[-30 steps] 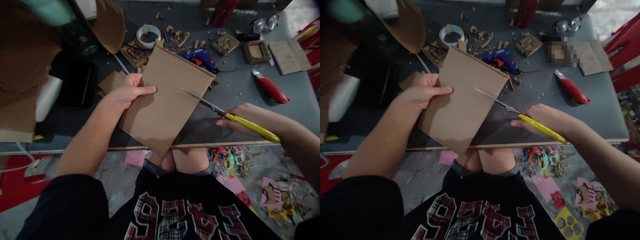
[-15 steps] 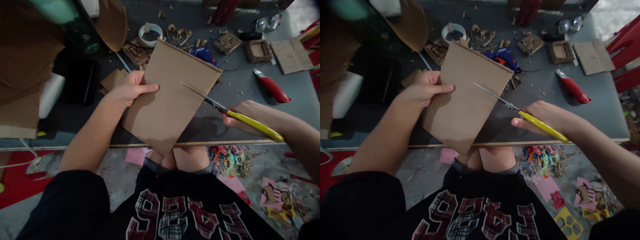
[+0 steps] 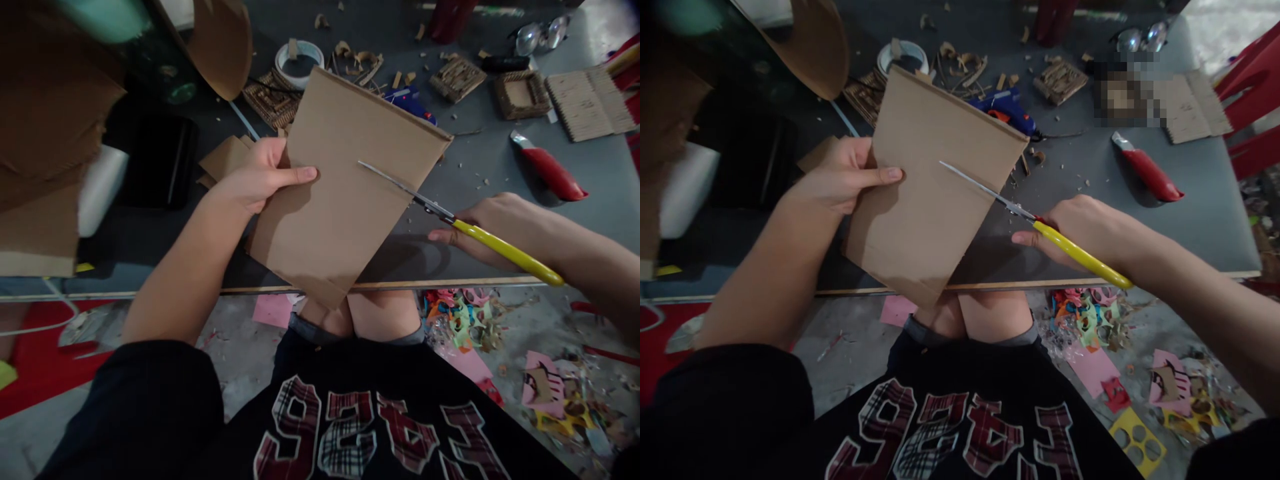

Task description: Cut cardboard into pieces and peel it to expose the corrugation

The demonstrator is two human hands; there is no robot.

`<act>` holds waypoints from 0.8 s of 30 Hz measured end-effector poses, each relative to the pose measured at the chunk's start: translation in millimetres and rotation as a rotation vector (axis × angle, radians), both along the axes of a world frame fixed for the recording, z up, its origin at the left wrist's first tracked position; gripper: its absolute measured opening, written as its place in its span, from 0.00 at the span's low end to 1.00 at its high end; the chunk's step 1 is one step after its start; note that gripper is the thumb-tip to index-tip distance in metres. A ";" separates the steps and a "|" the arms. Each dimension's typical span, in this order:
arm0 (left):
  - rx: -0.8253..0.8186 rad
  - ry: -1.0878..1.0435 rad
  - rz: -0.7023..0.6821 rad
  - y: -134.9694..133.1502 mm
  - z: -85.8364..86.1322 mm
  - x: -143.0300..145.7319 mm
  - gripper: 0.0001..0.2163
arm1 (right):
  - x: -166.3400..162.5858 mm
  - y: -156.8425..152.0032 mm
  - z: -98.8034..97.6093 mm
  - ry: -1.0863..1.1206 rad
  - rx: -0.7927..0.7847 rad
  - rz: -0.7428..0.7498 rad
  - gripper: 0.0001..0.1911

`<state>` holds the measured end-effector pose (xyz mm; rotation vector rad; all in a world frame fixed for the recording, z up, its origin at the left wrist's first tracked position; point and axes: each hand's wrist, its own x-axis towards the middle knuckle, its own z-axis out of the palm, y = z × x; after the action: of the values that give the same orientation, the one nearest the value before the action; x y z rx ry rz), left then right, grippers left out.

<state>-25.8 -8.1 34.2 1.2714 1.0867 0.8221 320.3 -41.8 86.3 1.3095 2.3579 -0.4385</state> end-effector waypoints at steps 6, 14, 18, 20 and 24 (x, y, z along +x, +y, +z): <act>-0.041 0.083 0.049 2.1 -2.1 -2.6 0.30 | 0.1 -1.0 -4.0 -0.033 0.034 0.013 0.43; 0.042 0.002 -0.003 -4.1 3.1 2.6 0.26 | -14.5 0.5 6.4 -0.011 -0.086 -0.088 0.44; 0.046 -0.001 0.007 -3.6 3.2 1.9 0.26 | -22.6 6.0 5.3 -0.116 -0.038 -0.089 0.44; 0.021 0.027 0.020 -2.4 2.9 1.7 0.28 | -24.0 6.8 2.5 -0.160 -0.002 -0.081 0.45; 0.018 -0.021 0.003 -0.5 2.3 2.0 0.29 | -22.0 4.8 -2.6 -0.172 0.035 -0.049 0.44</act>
<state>-23.8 -8.6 36.4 1.2740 1.0672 0.8473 298.3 -37.0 83.7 1.3655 2.2049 -0.2874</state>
